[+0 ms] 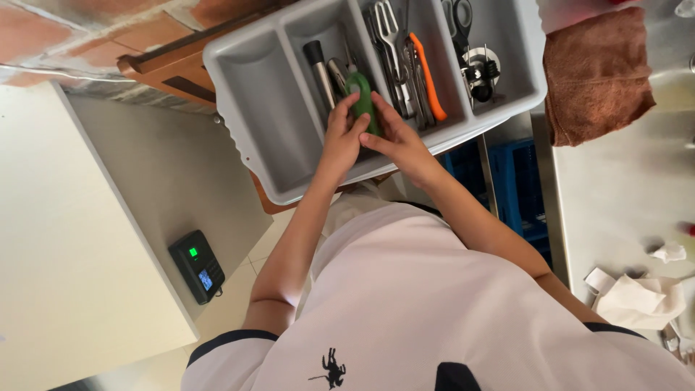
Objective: The recorder wipes and cleans various bar and kitchen tools such as a jigger, peeler, pizza cutter, and corkscrew with a cloth.
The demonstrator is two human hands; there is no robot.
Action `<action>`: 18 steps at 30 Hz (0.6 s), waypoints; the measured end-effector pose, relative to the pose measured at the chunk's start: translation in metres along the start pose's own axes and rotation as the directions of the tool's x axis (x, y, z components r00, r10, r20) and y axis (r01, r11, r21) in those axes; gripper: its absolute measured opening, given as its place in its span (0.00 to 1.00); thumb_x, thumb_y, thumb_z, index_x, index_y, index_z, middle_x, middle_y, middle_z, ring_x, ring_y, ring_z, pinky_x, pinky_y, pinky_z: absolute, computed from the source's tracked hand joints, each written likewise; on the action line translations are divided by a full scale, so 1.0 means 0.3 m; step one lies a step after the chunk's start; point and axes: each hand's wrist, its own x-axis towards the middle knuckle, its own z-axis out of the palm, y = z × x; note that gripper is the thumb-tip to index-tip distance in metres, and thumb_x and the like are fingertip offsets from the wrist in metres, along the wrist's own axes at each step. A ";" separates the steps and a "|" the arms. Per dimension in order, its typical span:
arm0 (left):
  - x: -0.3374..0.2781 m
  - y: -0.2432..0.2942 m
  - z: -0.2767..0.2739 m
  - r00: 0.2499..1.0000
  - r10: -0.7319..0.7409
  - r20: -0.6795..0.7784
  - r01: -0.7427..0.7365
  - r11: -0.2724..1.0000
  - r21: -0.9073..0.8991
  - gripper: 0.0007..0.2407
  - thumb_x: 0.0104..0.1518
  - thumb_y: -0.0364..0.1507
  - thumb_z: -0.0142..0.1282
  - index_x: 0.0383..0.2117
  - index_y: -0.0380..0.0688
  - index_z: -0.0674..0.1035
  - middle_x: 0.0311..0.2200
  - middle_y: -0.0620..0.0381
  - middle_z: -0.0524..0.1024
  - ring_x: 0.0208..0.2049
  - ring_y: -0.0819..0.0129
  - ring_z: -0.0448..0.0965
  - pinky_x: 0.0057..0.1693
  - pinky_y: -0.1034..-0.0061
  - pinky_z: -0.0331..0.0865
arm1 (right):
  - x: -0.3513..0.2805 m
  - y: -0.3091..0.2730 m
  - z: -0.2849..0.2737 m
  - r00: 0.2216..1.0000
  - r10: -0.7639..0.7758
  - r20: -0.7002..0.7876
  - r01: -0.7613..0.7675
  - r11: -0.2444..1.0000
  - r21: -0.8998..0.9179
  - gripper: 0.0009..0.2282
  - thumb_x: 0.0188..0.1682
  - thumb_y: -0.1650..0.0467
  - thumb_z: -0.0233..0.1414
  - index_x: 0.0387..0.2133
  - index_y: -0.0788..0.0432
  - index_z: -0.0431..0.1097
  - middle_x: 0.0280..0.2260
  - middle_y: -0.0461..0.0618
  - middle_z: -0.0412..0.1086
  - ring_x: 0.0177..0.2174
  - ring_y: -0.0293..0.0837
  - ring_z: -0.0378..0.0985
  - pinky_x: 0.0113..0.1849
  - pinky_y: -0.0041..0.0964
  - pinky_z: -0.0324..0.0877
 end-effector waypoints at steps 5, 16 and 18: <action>-0.012 0.031 0.019 0.994 0.110 0.023 -0.113 0.978 0.174 0.18 0.65 0.32 0.55 0.61 0.49 0.73 0.70 0.42 0.56 0.70 0.52 0.57 0.70 0.65 0.56 | -0.050 -0.069 0.005 0.998 0.038 -0.049 -0.038 0.999 0.000 0.36 0.53 0.71 0.57 0.72 0.59 0.43 0.71 0.50 0.50 0.68 0.42 0.49 0.65 0.39 0.47; -0.056 0.227 0.197 0.907 0.273 0.321 -0.362 0.895 0.263 0.19 0.68 0.35 0.54 0.64 0.50 0.70 0.75 0.40 0.45 0.75 0.47 0.50 0.74 0.59 0.52 | -0.227 -0.211 -0.088 0.979 -0.126 -0.162 0.148 0.980 0.133 0.37 0.50 0.71 0.60 0.72 0.58 0.46 0.71 0.49 0.47 0.70 0.46 0.50 0.67 0.43 0.50; -0.049 0.244 0.257 0.864 0.295 0.409 -0.420 0.869 0.262 0.19 0.69 0.35 0.53 0.65 0.50 0.69 0.75 0.40 0.47 0.75 0.48 0.53 0.74 0.60 0.54 | -0.277 -0.211 -0.125 0.955 -0.205 -0.216 0.227 0.970 0.082 0.36 0.53 0.72 0.59 0.72 0.59 0.45 0.73 0.50 0.46 0.72 0.44 0.48 0.69 0.42 0.50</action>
